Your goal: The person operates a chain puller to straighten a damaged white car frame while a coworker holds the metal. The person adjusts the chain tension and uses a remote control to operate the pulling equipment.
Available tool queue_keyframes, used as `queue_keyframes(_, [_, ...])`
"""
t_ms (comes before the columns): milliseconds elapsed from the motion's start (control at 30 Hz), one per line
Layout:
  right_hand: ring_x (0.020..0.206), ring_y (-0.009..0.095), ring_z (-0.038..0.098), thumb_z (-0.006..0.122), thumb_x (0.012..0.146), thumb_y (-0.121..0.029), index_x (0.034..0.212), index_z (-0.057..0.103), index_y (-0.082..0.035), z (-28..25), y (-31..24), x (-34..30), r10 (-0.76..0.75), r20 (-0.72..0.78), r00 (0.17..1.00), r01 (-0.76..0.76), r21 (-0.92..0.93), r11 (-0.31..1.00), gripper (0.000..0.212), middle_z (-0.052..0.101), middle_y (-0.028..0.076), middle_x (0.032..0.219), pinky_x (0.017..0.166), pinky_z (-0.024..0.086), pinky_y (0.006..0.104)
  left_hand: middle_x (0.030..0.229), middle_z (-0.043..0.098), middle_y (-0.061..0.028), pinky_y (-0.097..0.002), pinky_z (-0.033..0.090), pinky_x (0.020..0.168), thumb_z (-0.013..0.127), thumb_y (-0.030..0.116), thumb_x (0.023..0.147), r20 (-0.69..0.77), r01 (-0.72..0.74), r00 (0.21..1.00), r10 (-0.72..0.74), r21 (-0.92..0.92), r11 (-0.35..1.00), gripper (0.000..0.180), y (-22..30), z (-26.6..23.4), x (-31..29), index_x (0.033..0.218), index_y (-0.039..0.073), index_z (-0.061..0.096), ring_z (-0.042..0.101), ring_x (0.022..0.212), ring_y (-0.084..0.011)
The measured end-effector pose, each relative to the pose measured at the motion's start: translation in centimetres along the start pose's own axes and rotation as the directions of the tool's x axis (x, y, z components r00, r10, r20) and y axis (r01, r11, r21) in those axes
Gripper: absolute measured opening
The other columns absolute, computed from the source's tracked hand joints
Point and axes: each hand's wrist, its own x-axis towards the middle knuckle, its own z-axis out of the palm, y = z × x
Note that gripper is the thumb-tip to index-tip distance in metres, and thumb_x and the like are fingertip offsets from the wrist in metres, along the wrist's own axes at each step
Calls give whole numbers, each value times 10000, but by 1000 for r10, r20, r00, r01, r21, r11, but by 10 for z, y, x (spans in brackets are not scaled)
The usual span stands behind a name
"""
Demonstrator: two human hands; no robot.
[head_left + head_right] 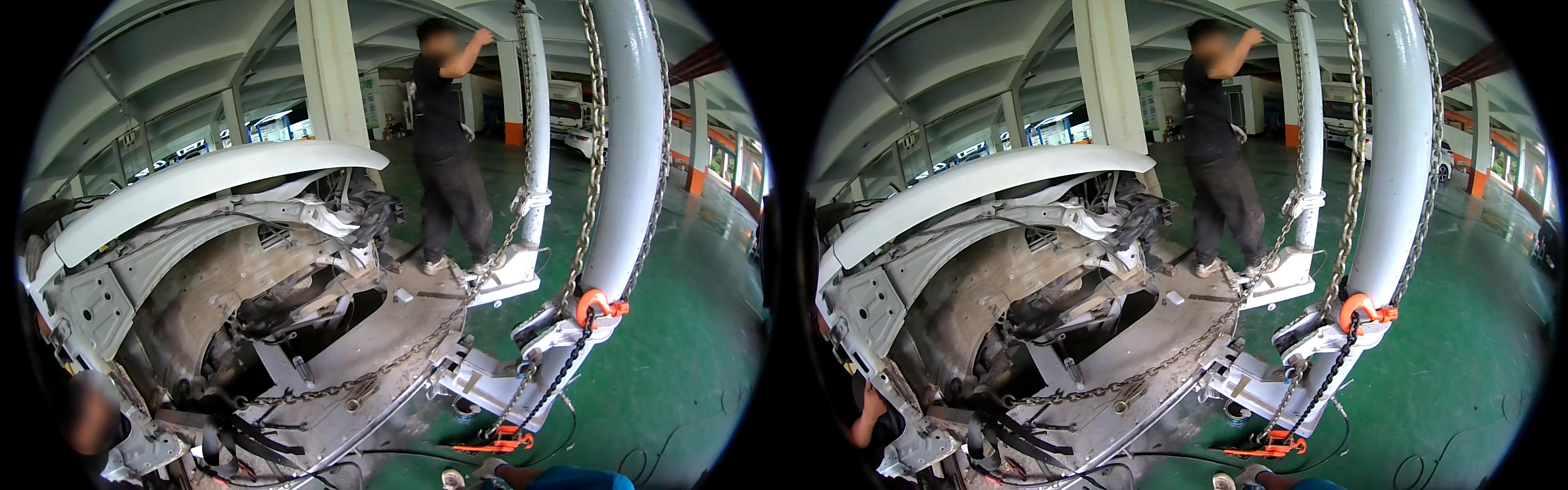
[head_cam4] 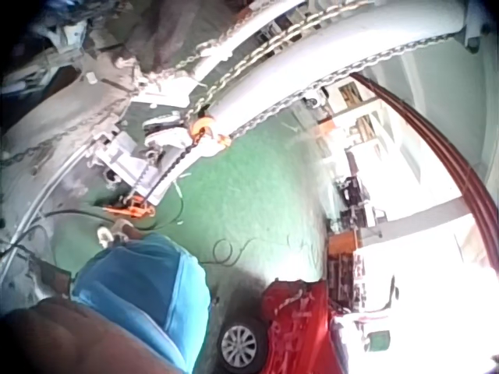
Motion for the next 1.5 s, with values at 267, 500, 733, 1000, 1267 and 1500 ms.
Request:
queue_keyframes(267, [1031,326,698,670,754,-711,1076,779,-121,-9,-10,6,9,21,1000,-9,-1,1000,682,752,143,1068,929,525,405,979,686,-62,-350,562,748,699,131,888,11,13,1000,-13,0,1000,307,0,9,0,1185,67,656,660,842,-211])
queue_keyframes(500, [1040,326,695,669,753,-714,1084,777,-124,-21,-17,5,19,6,1000,-19,4,1000,685,750,144,1081,937,522,405,993,687,-64,-354,562,759,701,133,888,24,23,999,-23,5,1000,317,0,12,2,1194,67,653,661,855,-215])
queue_keyframes(733, [1050,326,693,667,753,-716,1092,775,-127,-22,-17,4,20,-2,1000,-20,23,1000,689,747,145,1094,945,518,406,1008,688,-66,-357,562,770,702,136,887,35,30,999,-30,15,999,327,-1,14,4,1203,67,651,661,869,-219])
queue_keyframes(1000, [1061,326,689,666,752,-719,1101,773,-130,-20,-16,1,24,-14,1000,-23,22,999,693,744,146,1109,954,515,407,1025,688,-68,-361,562,782,704,139,887,33,35,999,-35,10,999,339,1,13,6,1213,68,647,662,884,-224])
queue_keyframes(1267, [1073,326,686,665,751,-721,1110,771,-133,6,-8,20,-23,-19,1000,24,18,1000,697,740,147,1123,963,511,408,1041,689,-70,-365,562,794,706,142,887,26,19,999,-19,14,1000,350,5,13,4,1224,68,644,663,899,-228])
queue_keyframes(1500, [1111,321,674,644,761,-731,1148,760,-145,5,-22,9,4,18,1000,-4,-37,999,712,727,146,1172,1000,492,414,1056,690,-71,-369,562,805,708,145,887,19,15,1000,-15,-6,1000,360,7,6,0,1232,69,642,664,912,-232])
